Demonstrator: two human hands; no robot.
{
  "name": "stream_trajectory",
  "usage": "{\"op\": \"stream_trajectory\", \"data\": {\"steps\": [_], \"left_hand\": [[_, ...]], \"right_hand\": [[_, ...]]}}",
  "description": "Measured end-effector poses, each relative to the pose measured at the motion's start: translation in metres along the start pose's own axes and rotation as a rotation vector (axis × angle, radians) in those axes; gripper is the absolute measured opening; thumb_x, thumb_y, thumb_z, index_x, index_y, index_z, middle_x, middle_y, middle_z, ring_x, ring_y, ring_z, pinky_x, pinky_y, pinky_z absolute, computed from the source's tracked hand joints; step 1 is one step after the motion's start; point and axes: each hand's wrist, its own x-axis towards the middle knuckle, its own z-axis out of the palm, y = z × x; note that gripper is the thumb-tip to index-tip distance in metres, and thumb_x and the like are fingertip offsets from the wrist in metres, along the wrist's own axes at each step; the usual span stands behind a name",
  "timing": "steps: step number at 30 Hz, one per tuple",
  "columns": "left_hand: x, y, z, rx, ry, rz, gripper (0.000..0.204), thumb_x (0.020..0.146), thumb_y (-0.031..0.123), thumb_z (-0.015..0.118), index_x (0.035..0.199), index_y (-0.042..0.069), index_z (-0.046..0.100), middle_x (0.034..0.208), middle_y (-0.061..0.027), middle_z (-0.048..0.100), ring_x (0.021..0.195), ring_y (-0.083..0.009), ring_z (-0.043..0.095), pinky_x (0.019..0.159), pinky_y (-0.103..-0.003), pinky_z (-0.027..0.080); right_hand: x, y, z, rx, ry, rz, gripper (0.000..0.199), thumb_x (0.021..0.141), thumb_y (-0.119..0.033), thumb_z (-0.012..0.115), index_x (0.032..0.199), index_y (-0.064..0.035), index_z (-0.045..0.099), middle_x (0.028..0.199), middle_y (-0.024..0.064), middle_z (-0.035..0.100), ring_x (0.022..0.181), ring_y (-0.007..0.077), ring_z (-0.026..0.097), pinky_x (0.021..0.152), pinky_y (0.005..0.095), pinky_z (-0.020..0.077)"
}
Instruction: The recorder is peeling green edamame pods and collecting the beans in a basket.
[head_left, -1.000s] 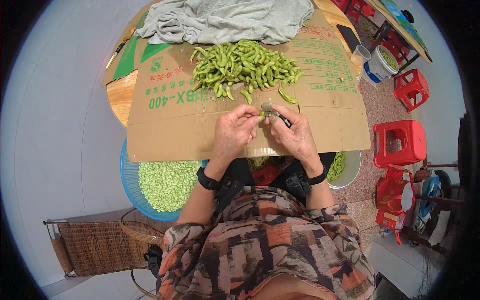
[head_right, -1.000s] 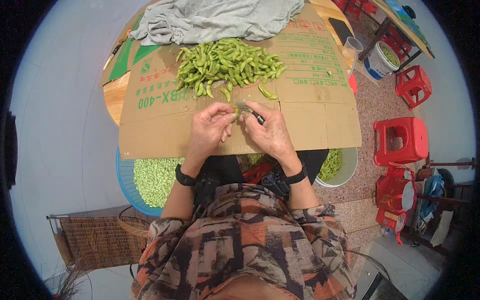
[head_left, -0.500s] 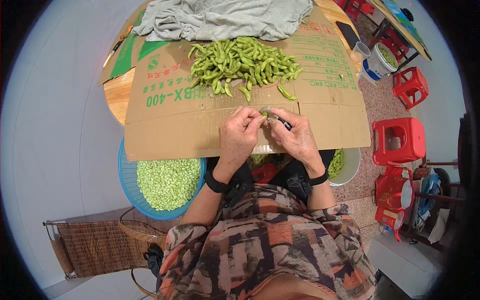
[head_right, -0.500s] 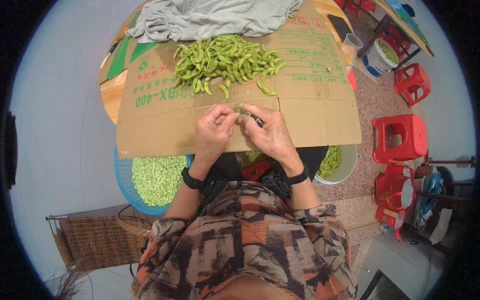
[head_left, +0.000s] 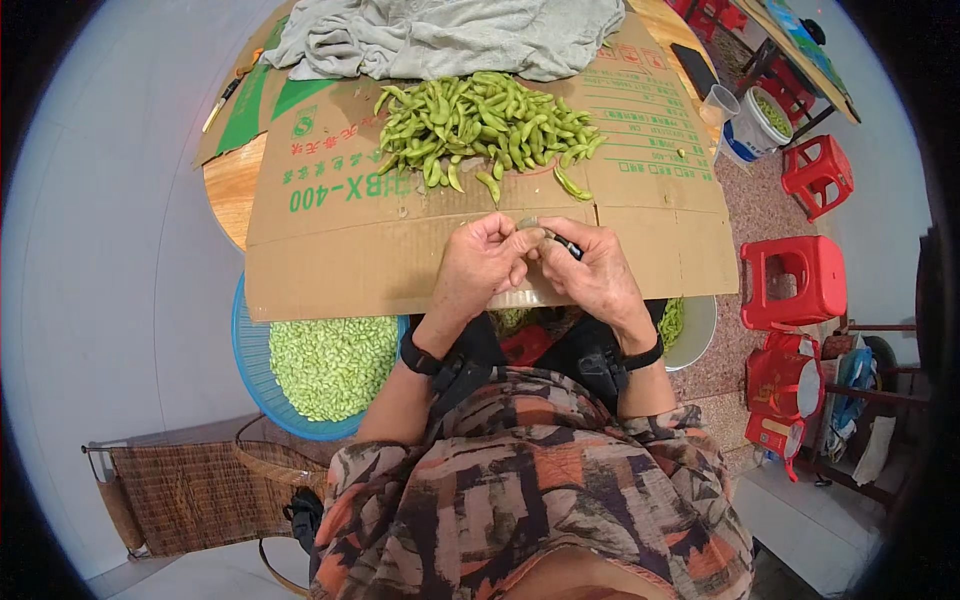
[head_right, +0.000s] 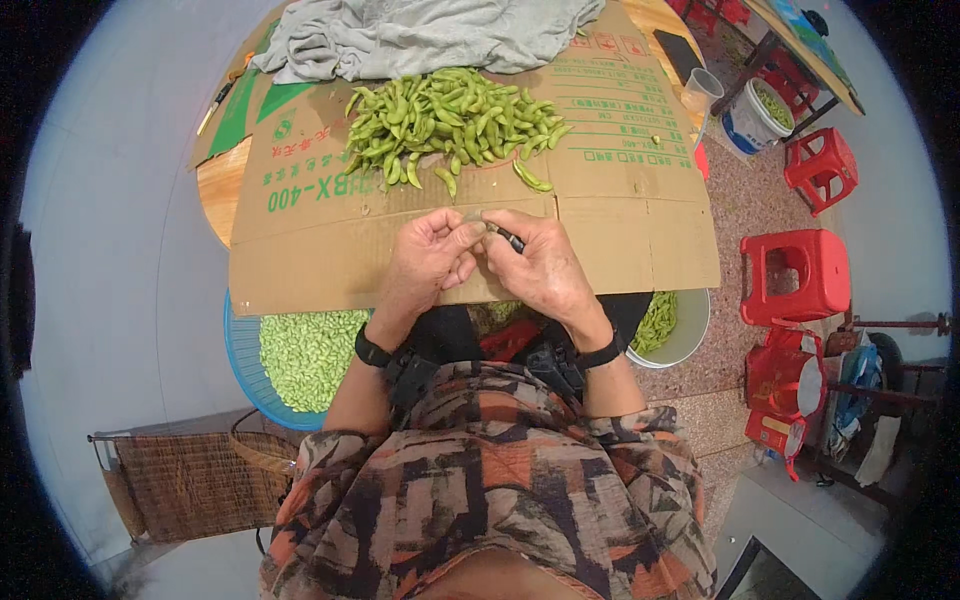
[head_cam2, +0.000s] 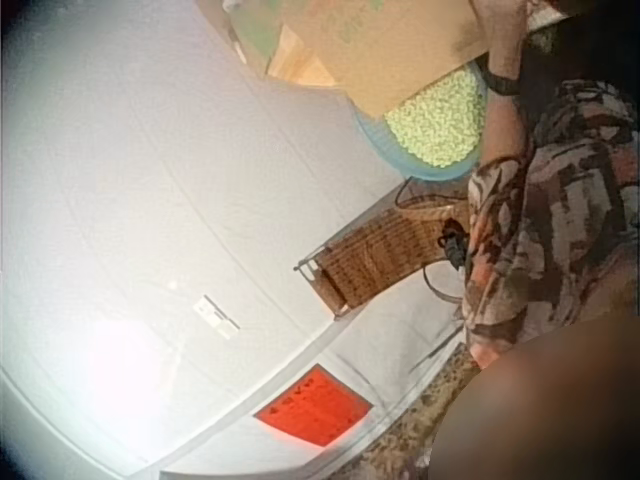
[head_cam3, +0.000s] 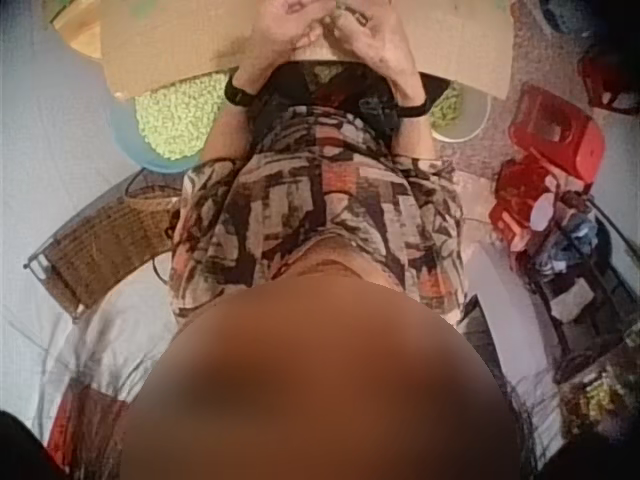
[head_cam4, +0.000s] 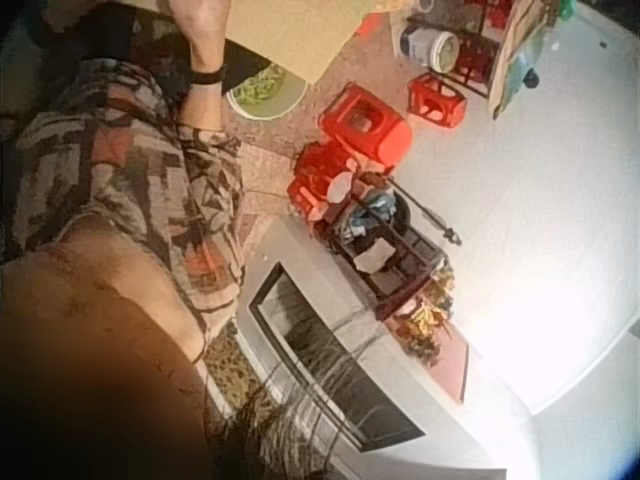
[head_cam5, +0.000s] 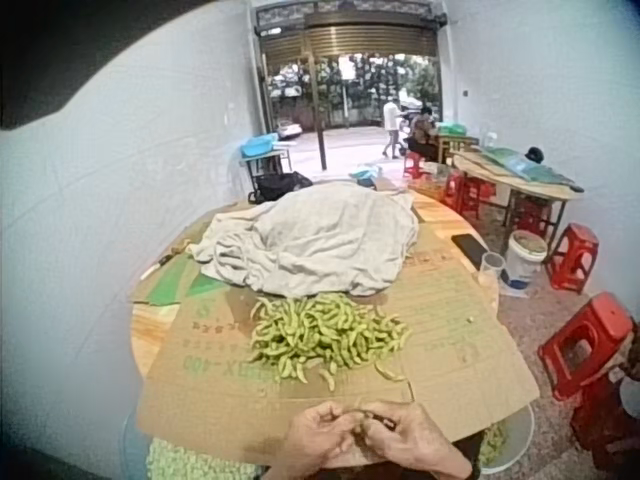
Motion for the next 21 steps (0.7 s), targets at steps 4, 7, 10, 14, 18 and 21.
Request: {"op": "stream_trajectory", "data": {"steps": [4, 7, 10, 14, 18, 21], "left_hand": [[-0.004, 0.014, 0.005, 0.353, 0.017, 0.064, 0.026, 0.096, 0.017, 0.054, 0.076, 0.001, 0.056, 0.063, -0.003, 0.059, 0.05, -0.0067, 0.052, 0.045, -0.021, 0.038], [-0.004, 0.02, -0.002, 0.705, -0.006, 0.244, 0.029, 0.097, 0.017, 0.05, 0.074, 0.0, 0.056, 0.057, -0.0027, 0.057, 0.051, -0.0062, 0.053, 0.047, -0.023, 0.04], [0.001, 0.018, -0.011, 0.761, -0.082, 0.199, 0.026, 0.097, 0.017, 0.049, 0.079, 0.0, 0.057, 0.061, -0.0031, 0.058, 0.051, -0.0062, 0.052, 0.048, -0.024, 0.042], [0.006, 0.003, -0.026, 0.232, -0.203, 0.034, 0.02, 0.097, 0.014, 0.048, 0.092, -0.003, 0.059, 0.072, -0.0053, 0.062, 0.057, -0.0083, 0.055, 0.054, -0.024, 0.046], [0.008, -0.001, -0.029, -0.071, -0.201, -0.041, 0.021, 0.098, 0.014, 0.05, 0.105, -0.004, 0.06, 0.079, -0.01, 0.063, 0.067, -0.012, 0.059, 0.06, -0.023, 0.049], [0.007, 0.0, -0.027, -0.109, -0.181, -0.035, 0.022, 0.096, 0.014, 0.054, 0.108, -0.004, 0.06, 0.084, -0.0108, 0.064, 0.072, -0.013, 0.061, 0.061, -0.023, 0.05]], "right_hand": [[0.002, 0.001, 0.001, -0.106, 0.03, -0.054, 0.019, 0.089, -0.009, 0.053, 0.098, 0.0028, 0.065, 0.066, -0.0018, 0.057, 0.059, 0.0036, 0.049, 0.051, 0.0213, 0.0419], [0.006, 0.008, 0.001, -0.163, 0.058, -0.101, 0.019, 0.088, -0.009, 0.052, 0.096, 0.0031, 0.065, 0.066, -0.0013, 0.057, 0.059, 0.004, 0.049, 0.051, 0.0213, 0.0419], [0.008, 0.006, 0.001, -0.106, 0.063, -0.062, 0.018, 0.089, -0.01, 0.052, 0.094, 0.0033, 0.064, 0.064, -0.0015, 0.055, 0.057, 0.004, 0.047, 0.049, 0.0211, 0.0395], [0.02, 0.016, -0.008, 0.305, -0.056, 0.166, 0.015, 0.092, -0.007, 0.052, 0.089, 0.0042, 0.063, 0.058, -0.0035, 0.048, 0.051, 0.0032, 0.039, 0.043, 0.0218, 0.0326], [0.026, 0.019, -0.014, 0.683, -0.083, 0.193, 0.011, 0.092, -0.001, 0.05, 0.09, 0.0063, 0.057, 0.074, 0.0042, 0.055, 0.05, 0.0021, 0.036, 0.04, 0.0165, 0.0264], [0.028, 0.026, -0.023, 0.842, -0.163, 0.226, 0.009, 0.092, -0.001, 0.05, 0.092, 0.0066, 0.056, 0.085, 0.0074, 0.056, 0.052, 0.0019, 0.037, 0.039, 0.0145, 0.0249]]}}
